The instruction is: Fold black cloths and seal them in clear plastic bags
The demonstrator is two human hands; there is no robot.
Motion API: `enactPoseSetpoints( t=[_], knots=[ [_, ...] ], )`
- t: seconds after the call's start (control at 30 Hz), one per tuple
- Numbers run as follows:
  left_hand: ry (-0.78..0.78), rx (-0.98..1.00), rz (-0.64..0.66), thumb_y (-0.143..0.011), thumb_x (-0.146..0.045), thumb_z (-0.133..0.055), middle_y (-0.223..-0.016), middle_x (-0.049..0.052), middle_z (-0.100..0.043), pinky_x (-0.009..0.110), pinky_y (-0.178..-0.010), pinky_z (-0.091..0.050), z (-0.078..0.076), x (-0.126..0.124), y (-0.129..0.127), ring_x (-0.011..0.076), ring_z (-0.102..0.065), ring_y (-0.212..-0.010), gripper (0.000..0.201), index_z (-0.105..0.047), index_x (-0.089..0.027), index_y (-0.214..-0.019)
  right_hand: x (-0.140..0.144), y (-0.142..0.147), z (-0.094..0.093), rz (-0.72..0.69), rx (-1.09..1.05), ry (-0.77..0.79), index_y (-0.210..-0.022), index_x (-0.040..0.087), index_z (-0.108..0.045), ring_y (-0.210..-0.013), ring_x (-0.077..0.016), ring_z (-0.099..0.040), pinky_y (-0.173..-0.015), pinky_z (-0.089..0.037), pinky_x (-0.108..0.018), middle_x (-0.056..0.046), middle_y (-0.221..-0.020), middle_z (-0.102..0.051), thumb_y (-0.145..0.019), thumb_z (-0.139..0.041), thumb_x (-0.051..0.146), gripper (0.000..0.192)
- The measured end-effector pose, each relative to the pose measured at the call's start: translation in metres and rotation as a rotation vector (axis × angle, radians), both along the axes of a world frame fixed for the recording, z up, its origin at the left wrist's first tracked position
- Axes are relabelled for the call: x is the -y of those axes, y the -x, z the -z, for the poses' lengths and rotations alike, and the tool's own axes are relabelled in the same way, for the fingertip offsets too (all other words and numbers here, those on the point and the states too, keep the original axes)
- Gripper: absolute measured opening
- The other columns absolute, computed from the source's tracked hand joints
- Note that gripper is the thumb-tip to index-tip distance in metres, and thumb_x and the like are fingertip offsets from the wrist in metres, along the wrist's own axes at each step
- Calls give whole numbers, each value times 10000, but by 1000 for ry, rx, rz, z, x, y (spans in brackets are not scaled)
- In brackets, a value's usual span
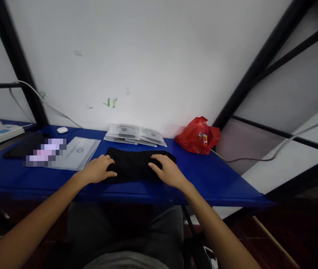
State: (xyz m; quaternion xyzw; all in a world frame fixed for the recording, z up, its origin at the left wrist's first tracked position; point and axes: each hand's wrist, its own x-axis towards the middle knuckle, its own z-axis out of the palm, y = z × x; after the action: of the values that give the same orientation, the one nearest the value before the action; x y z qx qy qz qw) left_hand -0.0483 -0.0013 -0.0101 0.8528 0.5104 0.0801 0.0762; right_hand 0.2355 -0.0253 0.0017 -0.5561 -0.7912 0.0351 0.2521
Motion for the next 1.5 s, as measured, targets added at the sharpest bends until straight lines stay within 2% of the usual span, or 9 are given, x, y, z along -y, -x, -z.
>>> enactPoseSetpoints(
  t=[0.23, 0.47, 0.53, 0.63, 0.7, 0.83, 0.97, 1.13, 1.5],
  knots=[
    [-38, -50, -113, -753, -401, -609, -995, 92, -652, 334, -703, -460, -3, -28, -9, 271, -623, -896, 304, -617, -218, -996, -57, 16, 2, -41, 275, 231, -901, 204, -673, -943, -226, -615, -811, -456, -311, -67, -1002, -685, -756, -655, 264, 158],
    [-227, 133, -171, -800, -313, -539, -959, 86, -661, 339, -734, -445, -29, -39, -9, 258, -609, -918, 181, -608, -195, -920, -62, 16, -27, -31, 43, -34, -829, 179, -626, -797, -168, -583, -726, -427, -275, -38, -858, -673, -745, -580, 142, 103],
    [-132, 241, -147, -784, -374, -553, -882, 56, -666, 317, -702, -448, -44, -31, 3, 222, -616, -838, 206, -601, -201, -884, -42, 14, -40, -143, -17, 7, -773, 180, -610, -716, -139, -561, -680, -425, -257, -12, -775, -650, -752, -585, 180, 33],
    [245, 308, 73, -770, -491, -543, -761, 8, -661, 275, -665, -457, -61, -18, 22, 165, -617, -716, 296, -608, -216, -857, -8, 9, -56, -375, -20, 290, -673, 184, -604, -619, -118, -545, -598, -421, -239, 9, -661, -620, -827, -544, 360, 241],
    [362, 325, 120, -788, -544, -495, -737, 5, -664, 270, -665, -463, -62, -14, 26, 155, -622, -690, 359, -617, -220, -883, 6, 6, -58, -338, -31, 286, -681, 185, -617, -619, -125, -561, -598, -427, -250, -1, -663, -630, -877, -457, 433, 354],
    [131, 363, 6, -821, -567, -426, -947, 67, -690, 316, -791, -470, -33, -20, 11, 202, -633, -879, 463, -605, -196, -1032, 6, 2, -30, 67, 68, 29, -939, 175, -646, -904, -219, -618, -815, -444, -352, -92, -973, -684, -911, -412, 426, 344],
    [30, 163, 31, -842, -546, -396, -1403, 160, -427, 413, -1048, -302, 11, -33, -11, 285, -362, -1309, 631, -450, -125, -1309, -13, -5, 12, 286, 258, 201, -1321, 86, -446, -1314, -336, -353, -1055, -266, -502, -212, -1429, -368, -899, -411, 474, 574],
    [-9, 66, -17, -851, -586, -338, -1436, 159, -376, 456, -1075, -248, 31, -47, -23, 305, -307, -1338, 670, -435, -137, -1339, -41, -26, 35, 235, 291, 298, -1415, 80, -306, -1399, -292, -163, -1120, -156, -470, -169, -1503, -227, -934, -321, 416, 587],
    [-72, 171, -86, -883, -511, -333, -1443, 123, -380, 410, -1102, -218, 45, -54, -24, 258, -296, -1352, 589, -472, -147, -1323, -61, -41, 54, 206, 147, 208, -1394, 143, -361, -1401, -227, -184, -1128, -152, -439, -117, -1496, -274, -941, -327, 412, 528]
  ],
)
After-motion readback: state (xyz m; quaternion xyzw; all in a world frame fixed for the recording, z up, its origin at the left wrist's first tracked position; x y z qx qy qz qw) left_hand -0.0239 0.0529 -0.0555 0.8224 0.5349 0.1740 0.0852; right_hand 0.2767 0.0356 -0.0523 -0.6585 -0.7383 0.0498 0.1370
